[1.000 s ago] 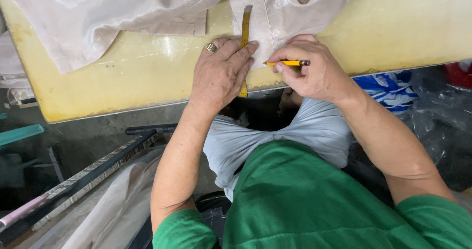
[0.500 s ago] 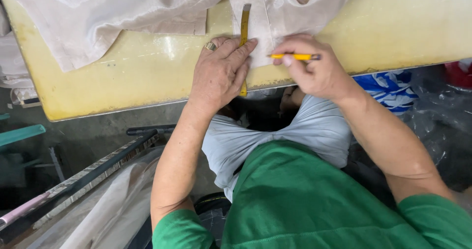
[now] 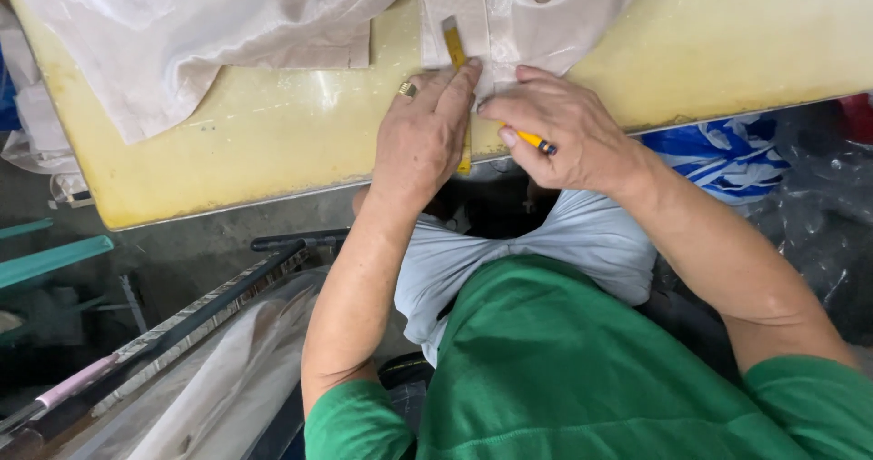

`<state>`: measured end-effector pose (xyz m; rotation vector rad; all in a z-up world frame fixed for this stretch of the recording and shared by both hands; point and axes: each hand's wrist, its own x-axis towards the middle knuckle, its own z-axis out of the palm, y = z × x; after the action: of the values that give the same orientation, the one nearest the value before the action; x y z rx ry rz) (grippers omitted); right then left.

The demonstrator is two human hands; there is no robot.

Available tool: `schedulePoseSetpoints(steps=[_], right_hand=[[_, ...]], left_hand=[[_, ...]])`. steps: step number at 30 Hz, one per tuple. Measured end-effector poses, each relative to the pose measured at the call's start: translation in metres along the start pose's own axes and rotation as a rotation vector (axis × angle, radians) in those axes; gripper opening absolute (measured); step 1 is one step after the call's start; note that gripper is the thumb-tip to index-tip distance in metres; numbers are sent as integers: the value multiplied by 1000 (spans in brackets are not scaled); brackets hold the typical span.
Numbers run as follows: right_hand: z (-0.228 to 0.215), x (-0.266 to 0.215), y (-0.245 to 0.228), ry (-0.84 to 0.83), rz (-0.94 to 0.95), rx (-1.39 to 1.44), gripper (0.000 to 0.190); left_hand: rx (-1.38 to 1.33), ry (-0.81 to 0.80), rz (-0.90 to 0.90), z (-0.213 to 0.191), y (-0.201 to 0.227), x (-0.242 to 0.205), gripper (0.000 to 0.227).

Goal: The person measures and marks a piece of light-colored fabric with a yellow measuring tape and a pencil. They smooth the fabric, align the tape, and make marks along the edge and patterned sections. The fabric is folded and repositioned on the table during the process.

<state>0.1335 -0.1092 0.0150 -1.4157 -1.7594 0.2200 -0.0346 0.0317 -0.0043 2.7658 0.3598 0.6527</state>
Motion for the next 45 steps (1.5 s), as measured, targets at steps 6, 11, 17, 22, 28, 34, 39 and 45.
schedulePoseSetpoints(steps=[6,11,17,22,28,34,39,45], right_hand=[[-4,3,-2,-54,-22,-103,22],[-15,1,1,-62,63,-30,20],[-18,5,-1,-42,113,34,20],[-15,5,1,-26,116,-12,19],[-12,3,3,-1,108,-21,18],[-12,4,3,-15,146,-8,19],[-12,5,3,-17,139,-9,19],[-13,7,1,-16,143,-11,21]], left_hand=[[194,18,-53,-17,-2,11,36],[48,-149,75,-32,-5,10,45],[6,-144,58,-31,-5,6,56],[-17,-128,29,-26,-5,4,61],[8,-108,52,-25,-5,3,62],[23,-113,35,-26,-4,3,61],[26,-104,35,-25,-5,3,61],[34,-115,31,-25,-5,4,61]])
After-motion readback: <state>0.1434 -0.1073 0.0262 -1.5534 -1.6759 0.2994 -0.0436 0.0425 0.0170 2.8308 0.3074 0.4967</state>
